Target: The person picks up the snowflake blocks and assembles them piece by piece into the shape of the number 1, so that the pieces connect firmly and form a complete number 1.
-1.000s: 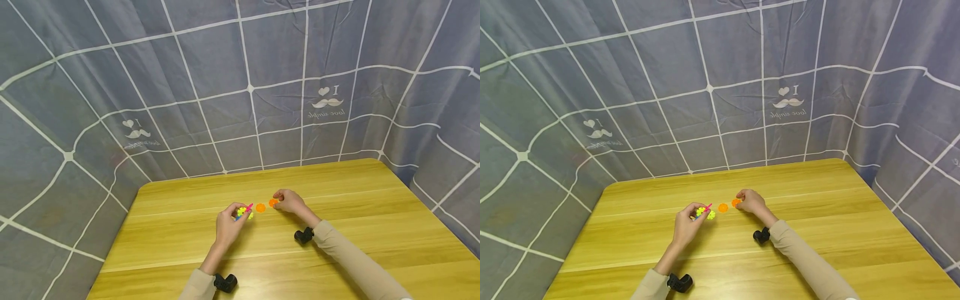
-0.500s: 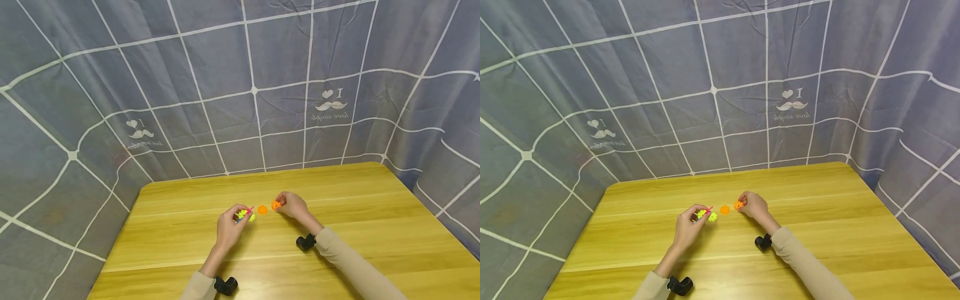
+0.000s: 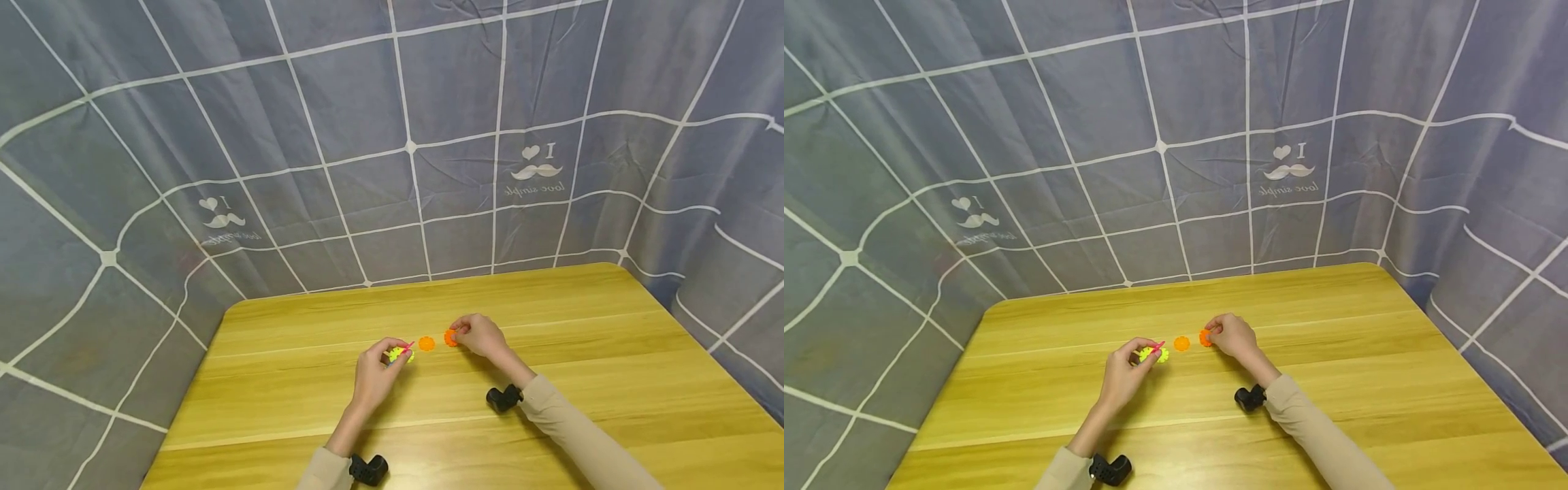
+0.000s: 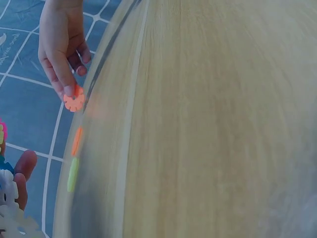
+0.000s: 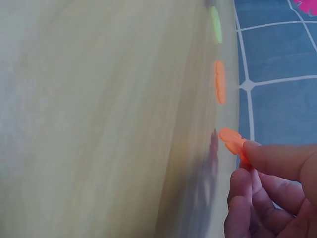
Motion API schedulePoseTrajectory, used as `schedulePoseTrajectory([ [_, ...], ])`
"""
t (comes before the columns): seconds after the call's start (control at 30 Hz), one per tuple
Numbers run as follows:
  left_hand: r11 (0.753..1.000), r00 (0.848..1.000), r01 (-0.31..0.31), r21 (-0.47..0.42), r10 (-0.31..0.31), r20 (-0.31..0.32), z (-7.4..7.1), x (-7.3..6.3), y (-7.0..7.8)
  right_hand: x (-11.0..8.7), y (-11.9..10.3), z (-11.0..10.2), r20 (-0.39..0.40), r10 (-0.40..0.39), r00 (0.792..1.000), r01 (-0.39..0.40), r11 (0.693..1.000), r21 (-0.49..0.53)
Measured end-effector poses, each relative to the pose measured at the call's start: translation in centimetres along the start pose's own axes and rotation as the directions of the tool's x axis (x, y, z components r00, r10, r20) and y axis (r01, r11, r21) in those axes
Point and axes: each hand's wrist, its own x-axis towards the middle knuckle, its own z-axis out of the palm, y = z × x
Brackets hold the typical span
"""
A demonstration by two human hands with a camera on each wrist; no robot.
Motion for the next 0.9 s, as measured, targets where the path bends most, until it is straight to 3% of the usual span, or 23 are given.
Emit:
schedulePoseTrajectory([
  [0.37, 1.0, 1.0, -0.01, 0.011, 0.01, -0.007, 0.4, 0.1, -0.1, -1.3, -1.0, -0.5, -0.057, -0.103, 0.993, 0.105, 0.993, 0.045],
  [0.6, 0.998, 0.997, -0.07, 0.005, 0.07, -0.039, 0.7, 0.0, -0.2, -2.1, -1.9, -0.8, -0.092, -0.14, 0.986, 0.146, 0.988, 0.06],
  [0.9, 0.999, 1.0, 0.012, -0.048, -0.011, 0.011, 0.8, 0.0, 0.1, -3.0, -3.0, -1.1, -0.104, -0.16, 0.982, 0.173, 0.977, 0.128],
])
